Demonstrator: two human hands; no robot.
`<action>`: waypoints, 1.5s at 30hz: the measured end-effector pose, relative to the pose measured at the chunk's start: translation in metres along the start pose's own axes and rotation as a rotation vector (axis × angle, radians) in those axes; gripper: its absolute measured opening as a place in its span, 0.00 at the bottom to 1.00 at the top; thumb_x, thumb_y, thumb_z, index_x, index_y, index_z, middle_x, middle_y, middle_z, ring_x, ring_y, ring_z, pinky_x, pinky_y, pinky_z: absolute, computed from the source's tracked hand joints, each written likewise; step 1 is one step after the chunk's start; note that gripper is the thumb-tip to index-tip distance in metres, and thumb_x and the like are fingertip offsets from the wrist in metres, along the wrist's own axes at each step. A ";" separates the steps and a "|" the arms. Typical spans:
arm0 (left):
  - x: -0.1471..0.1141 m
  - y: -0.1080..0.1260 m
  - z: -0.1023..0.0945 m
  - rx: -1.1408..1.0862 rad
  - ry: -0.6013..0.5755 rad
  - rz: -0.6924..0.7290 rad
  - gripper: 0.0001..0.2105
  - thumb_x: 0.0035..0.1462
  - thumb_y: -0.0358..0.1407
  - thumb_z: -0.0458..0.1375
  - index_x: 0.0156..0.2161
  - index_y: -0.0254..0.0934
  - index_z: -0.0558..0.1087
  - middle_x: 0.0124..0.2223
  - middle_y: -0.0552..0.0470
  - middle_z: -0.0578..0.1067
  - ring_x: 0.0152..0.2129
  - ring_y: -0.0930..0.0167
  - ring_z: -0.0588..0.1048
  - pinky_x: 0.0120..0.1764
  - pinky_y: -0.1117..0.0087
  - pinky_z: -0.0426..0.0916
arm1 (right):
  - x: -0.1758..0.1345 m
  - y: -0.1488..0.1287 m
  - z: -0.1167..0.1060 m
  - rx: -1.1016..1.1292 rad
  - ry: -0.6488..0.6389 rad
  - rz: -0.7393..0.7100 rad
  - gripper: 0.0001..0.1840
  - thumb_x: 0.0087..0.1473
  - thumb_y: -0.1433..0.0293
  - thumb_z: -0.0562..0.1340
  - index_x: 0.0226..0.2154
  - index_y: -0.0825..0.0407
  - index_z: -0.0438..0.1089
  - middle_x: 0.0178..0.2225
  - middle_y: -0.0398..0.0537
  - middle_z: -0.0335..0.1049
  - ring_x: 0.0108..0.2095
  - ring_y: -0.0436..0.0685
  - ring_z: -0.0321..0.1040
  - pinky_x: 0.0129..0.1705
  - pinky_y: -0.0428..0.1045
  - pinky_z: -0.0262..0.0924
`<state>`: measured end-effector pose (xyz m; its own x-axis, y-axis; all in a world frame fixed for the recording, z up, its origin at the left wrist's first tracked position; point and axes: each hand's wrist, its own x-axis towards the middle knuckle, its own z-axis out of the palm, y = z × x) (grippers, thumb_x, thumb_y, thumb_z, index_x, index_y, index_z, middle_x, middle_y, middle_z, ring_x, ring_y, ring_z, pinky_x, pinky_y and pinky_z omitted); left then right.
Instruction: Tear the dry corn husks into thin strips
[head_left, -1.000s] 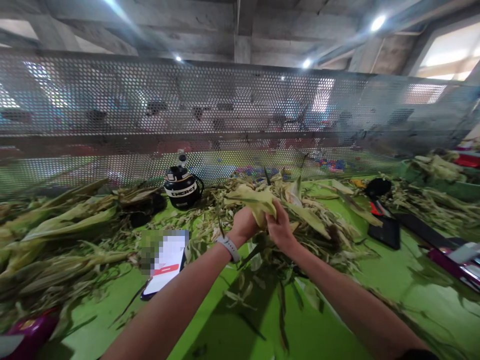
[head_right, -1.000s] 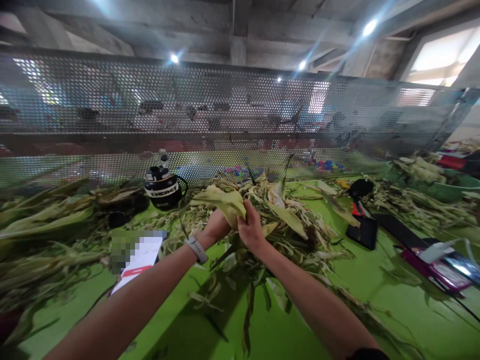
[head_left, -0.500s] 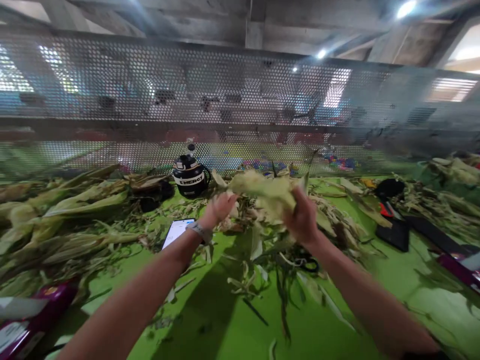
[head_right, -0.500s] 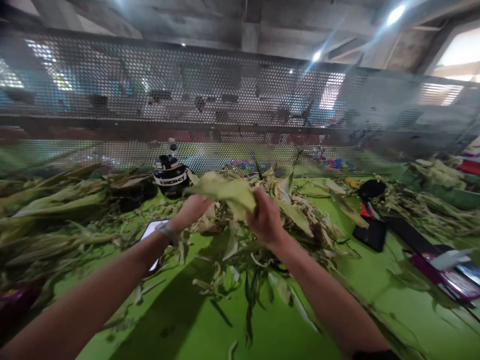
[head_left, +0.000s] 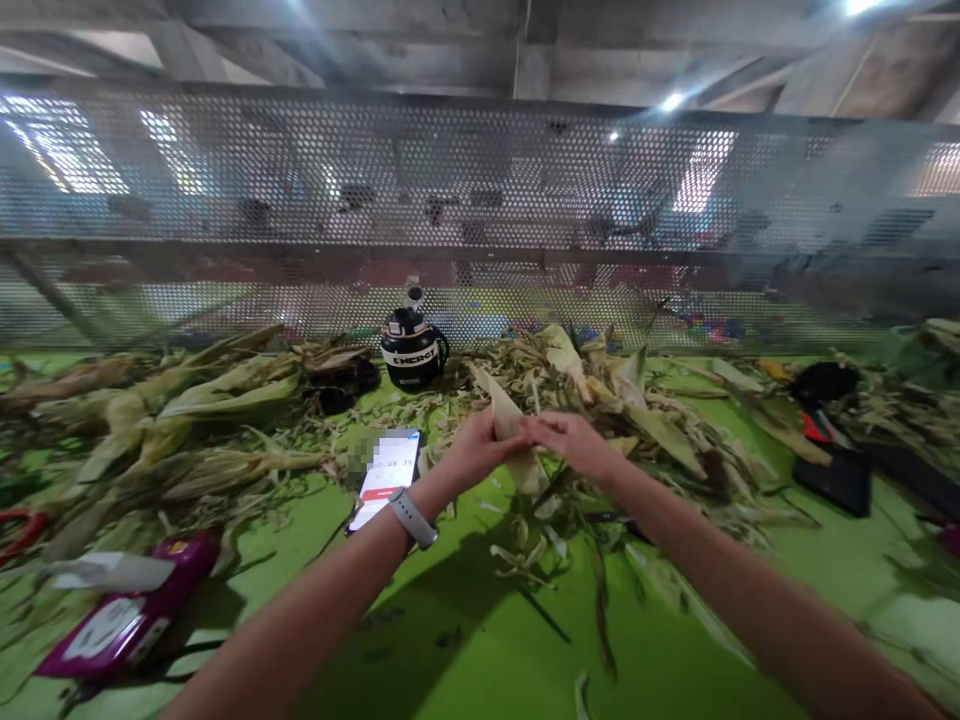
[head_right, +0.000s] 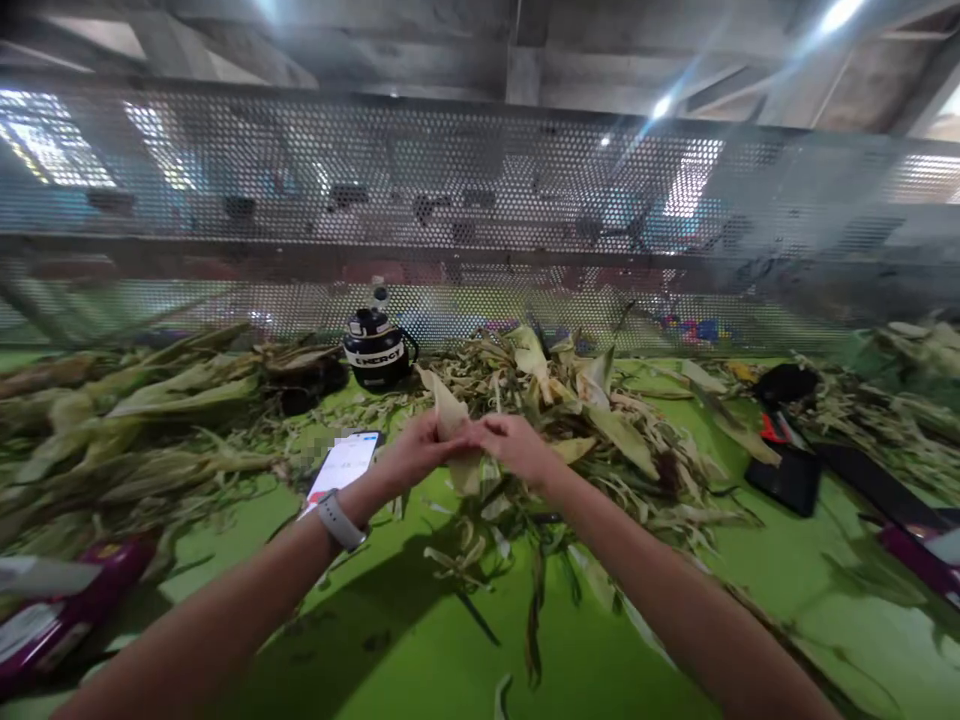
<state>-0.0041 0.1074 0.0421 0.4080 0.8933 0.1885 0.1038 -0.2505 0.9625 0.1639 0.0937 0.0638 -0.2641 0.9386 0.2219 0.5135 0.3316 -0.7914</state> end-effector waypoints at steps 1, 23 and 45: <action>-0.002 -0.001 0.002 0.030 0.012 0.015 0.14 0.44 0.41 0.63 0.32 0.33 0.68 0.28 0.54 0.72 0.24 0.73 0.69 0.27 0.73 0.66 | -0.010 0.002 0.006 0.024 -0.013 0.003 0.23 0.50 0.51 0.58 0.24 0.55 0.71 0.23 0.45 0.69 0.28 0.55 0.66 0.30 0.47 0.59; -0.015 0.001 -0.022 -0.173 -0.235 -0.215 0.12 0.44 0.38 0.66 0.32 0.31 0.73 0.28 0.52 0.77 0.23 0.76 0.73 0.29 0.75 0.67 | -0.025 0.008 0.022 0.515 0.083 0.179 0.19 0.39 0.56 0.68 0.23 0.54 0.66 0.20 0.38 0.63 0.23 0.47 0.58 0.28 0.46 0.55; -0.020 0.012 -0.024 -0.054 -0.318 -0.222 0.10 0.49 0.40 0.61 0.29 0.33 0.71 0.25 0.55 0.73 0.23 0.75 0.72 0.28 0.72 0.71 | -0.030 0.011 0.013 0.250 -0.144 0.032 0.16 0.51 0.58 0.60 0.27 0.55 0.68 0.23 0.41 0.64 0.23 0.49 0.60 0.26 0.45 0.57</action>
<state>-0.0324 0.0959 0.0545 0.6425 0.7613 -0.0876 0.1773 -0.0365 0.9835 0.1665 0.0676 0.0413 -0.3734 0.9192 0.1254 0.3114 0.2516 -0.9164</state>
